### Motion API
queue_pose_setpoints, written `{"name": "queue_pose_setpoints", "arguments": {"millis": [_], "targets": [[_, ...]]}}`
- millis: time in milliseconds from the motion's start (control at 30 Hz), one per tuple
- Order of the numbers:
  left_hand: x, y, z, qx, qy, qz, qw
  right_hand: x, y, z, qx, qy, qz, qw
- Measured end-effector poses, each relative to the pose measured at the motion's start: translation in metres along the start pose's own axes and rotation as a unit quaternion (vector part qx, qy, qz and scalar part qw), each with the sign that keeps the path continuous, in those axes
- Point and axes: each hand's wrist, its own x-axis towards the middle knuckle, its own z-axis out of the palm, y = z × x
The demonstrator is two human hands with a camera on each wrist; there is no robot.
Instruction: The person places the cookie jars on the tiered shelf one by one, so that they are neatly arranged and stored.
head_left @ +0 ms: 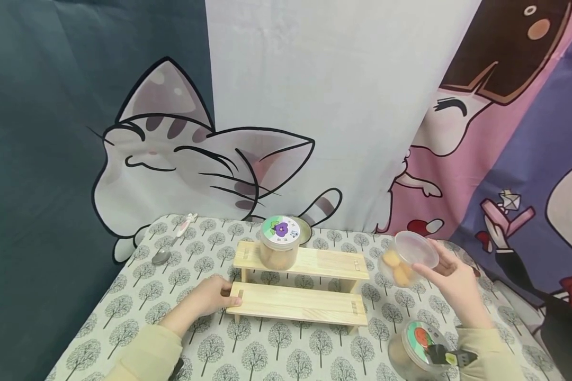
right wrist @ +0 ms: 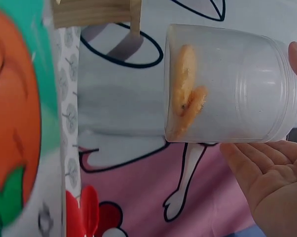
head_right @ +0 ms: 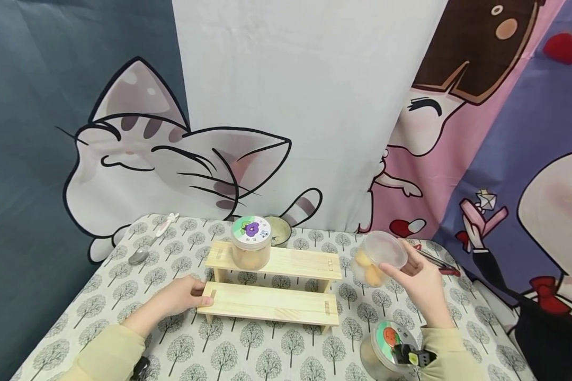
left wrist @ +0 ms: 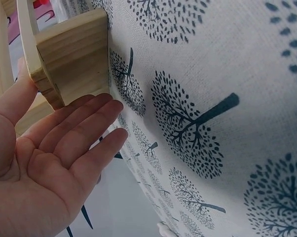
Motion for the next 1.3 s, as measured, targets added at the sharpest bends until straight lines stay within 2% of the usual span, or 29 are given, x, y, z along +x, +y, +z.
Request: {"name": "queue_pose_setpoints", "arguments": {"millis": [300,600,867,1300], "targets": [[0.0,0.0,0.0,-0.005,-0.002,-0.001,1.0,0.003,-0.013,0.017,0.014,-0.018,-0.012,0.9997],[-0.001,0.001,-0.001,-0.002,-0.002,-0.003,1.0,0.009,-0.032,0.036,0.056,-0.038,-0.032,0.9972],[0.001,0.001,0.0,0.005,-0.004,-0.003,1.0,0.012,-0.037,0.05,0.075,-0.041,-0.052,0.995],[0.0,-0.003,0.001,-0.004,-0.001,-0.004,1.0,0.016,-0.049,0.076,0.09,-0.067,-0.058,0.992]]}}
